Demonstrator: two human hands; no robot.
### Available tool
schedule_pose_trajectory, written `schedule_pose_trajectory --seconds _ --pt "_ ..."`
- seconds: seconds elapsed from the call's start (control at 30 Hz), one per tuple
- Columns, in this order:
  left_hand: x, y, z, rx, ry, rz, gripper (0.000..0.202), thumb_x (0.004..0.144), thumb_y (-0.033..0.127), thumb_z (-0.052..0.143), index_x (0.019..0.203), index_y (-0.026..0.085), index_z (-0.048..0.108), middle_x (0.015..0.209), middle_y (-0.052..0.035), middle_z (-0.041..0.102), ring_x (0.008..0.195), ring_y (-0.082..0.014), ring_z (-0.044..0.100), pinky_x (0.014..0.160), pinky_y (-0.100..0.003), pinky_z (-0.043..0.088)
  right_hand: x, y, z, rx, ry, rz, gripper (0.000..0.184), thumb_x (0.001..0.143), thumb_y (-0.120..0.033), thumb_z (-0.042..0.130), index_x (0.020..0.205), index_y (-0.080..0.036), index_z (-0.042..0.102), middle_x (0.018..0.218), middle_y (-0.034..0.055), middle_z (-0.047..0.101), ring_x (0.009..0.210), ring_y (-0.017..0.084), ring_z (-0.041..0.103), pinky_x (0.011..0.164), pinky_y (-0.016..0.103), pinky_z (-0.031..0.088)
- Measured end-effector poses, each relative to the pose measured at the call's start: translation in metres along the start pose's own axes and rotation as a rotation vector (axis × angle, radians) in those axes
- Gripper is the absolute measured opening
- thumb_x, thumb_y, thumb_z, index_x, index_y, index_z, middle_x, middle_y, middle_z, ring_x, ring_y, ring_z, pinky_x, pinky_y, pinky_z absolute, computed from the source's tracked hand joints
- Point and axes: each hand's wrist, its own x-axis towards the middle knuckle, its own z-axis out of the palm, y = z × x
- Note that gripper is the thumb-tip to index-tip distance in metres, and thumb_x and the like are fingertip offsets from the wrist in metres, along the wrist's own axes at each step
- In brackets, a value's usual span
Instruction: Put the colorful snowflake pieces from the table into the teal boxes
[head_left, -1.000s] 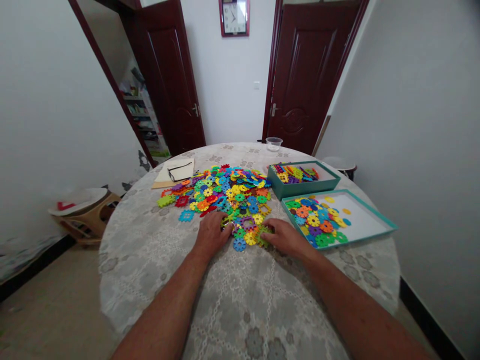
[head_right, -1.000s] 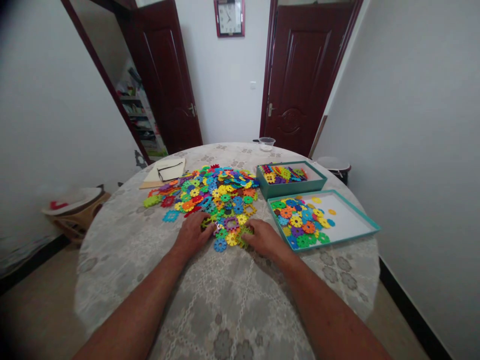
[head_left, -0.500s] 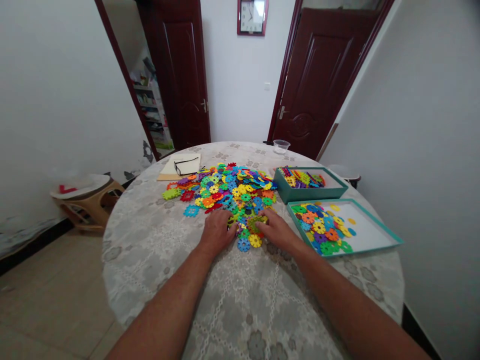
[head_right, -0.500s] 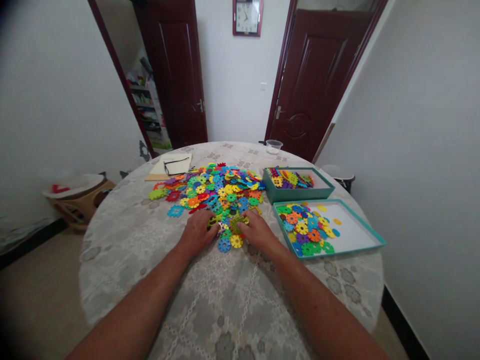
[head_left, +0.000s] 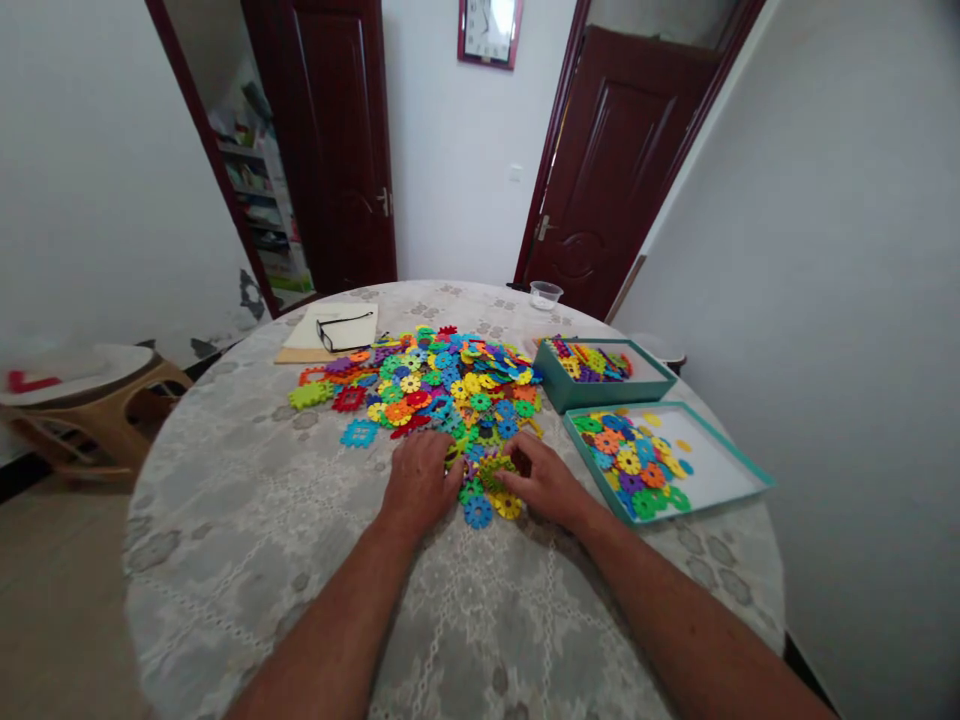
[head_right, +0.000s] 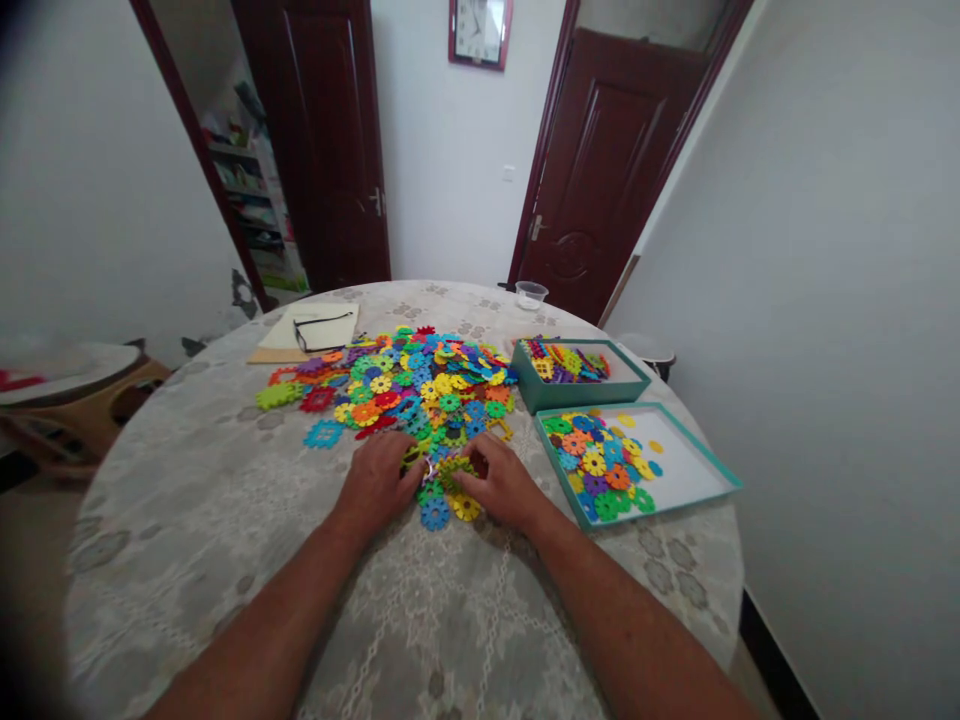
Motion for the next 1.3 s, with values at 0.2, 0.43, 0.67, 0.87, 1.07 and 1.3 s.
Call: schedule_pose_trajectory --seconds 0.2,0.43,0.67,0.87,1.07,1.3 --pt "-0.001 -0.001 0.000 -0.005 0.011 -0.012 0.013 0.094 0.033 0.063 0.099 0.021 0.065 0.099 -0.0084 0.068 0.101 -0.0279 0.062 0.090 -0.041 0.045 -0.001 0.004 0.003 0.089 0.038 -0.007 0.017 0.084 -0.022 0.070 0.093 -0.023 0.055 0.083 -0.0040 0.051 0.074 0.014 0.049 0.069 0.026 0.040" --pt "-0.001 -0.002 0.001 -0.023 0.028 -0.003 0.013 0.095 0.033 0.062 0.101 0.022 0.064 0.099 -0.0089 0.069 0.102 -0.0294 0.062 0.091 -0.043 0.046 -0.004 0.009 0.000 0.173 0.146 0.054 0.018 0.088 -0.029 0.068 0.101 -0.023 0.058 0.095 0.0003 0.062 0.087 0.018 0.059 0.081 0.029 0.048" --pt "0.001 -0.003 0.000 -0.027 0.044 0.014 0.010 0.095 0.031 0.058 0.099 0.024 0.063 0.097 -0.0079 0.069 0.099 -0.0290 0.065 0.087 -0.042 0.049 -0.004 0.002 -0.003 0.076 0.173 0.049 0.027 0.090 -0.024 0.064 0.117 -0.024 0.063 0.111 0.0041 0.072 0.101 0.020 0.067 0.091 0.033 0.053" --pt "0.001 -0.008 0.002 -0.033 0.049 0.030 0.014 0.097 0.034 0.056 0.101 0.024 0.064 0.099 -0.0082 0.071 0.097 -0.0279 0.066 0.088 -0.042 0.050 -0.002 0.008 -0.002 0.016 0.178 0.018 0.037 0.091 -0.019 0.061 0.126 -0.025 0.066 0.125 0.0056 0.073 0.117 0.023 0.067 0.106 0.038 0.049" --pt "0.003 -0.013 0.001 -0.063 0.043 0.053 0.016 0.097 0.036 0.056 0.098 0.023 0.065 0.095 -0.0080 0.071 0.093 -0.0270 0.067 0.083 -0.041 0.052 -0.002 -0.008 -0.023 0.038 0.263 0.004 0.032 0.093 -0.021 0.060 0.123 -0.027 0.067 0.122 0.0056 0.073 0.115 0.023 0.067 0.104 0.037 0.051" --pt "0.004 -0.014 0.001 -0.055 0.057 0.030 0.016 0.095 0.038 0.059 0.098 0.024 0.066 0.096 -0.0076 0.073 0.091 -0.0269 0.068 0.081 -0.040 0.054 0.044 0.021 -0.136 -0.258 0.501 0.001 0.032 0.092 -0.022 0.053 0.120 -0.023 0.067 0.122 0.0090 0.072 0.115 0.026 0.065 0.107 0.041 0.047"
